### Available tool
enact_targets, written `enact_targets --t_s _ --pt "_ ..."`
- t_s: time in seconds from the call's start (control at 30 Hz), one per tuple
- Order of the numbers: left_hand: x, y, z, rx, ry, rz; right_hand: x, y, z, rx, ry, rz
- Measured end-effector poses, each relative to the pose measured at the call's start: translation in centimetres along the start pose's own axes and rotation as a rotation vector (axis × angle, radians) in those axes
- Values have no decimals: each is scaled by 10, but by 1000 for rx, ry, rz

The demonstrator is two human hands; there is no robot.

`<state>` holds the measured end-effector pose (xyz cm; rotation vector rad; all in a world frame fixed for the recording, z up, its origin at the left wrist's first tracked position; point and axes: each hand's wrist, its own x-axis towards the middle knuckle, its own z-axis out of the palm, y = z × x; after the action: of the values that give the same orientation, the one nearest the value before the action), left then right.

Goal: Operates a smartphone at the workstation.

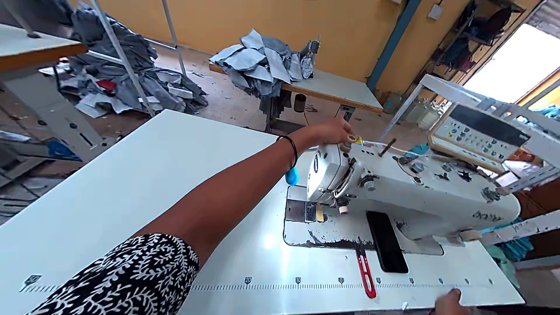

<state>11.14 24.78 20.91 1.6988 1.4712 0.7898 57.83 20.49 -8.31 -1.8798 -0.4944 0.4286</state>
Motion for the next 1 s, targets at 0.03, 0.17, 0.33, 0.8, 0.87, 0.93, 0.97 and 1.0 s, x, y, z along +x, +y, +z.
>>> enact_targets --t_s 0.03,0.17,0.33,0.8,0.87,0.93,0.97,1.0 --pt "-2 1 2 31 3 -15 -10 -9 -3 31 -18 2" --pt "-1 0 2 175 46 -9 -21 -21 -8 39 -37 -3" --pt "-18 -4 -4 242 163 70 -39 -27 -15 -308 62 -164" --pt "-263 -154 49 82 848 146 -232 -47 -21 -391 -778 -905" --pt "-285 -159 71 85 821 124 -240 -46 -18 -388 -717 -923" --pt "-299 -159 92 89 804 126 -246 -44 -15 -399 -629 -974" --pt "-304 -159 102 88 793 128 -250 -44 -13 -418 -595 -988" --pt "-307 -158 111 86 781 132 -252 -46 -13 -437 -581 -991"
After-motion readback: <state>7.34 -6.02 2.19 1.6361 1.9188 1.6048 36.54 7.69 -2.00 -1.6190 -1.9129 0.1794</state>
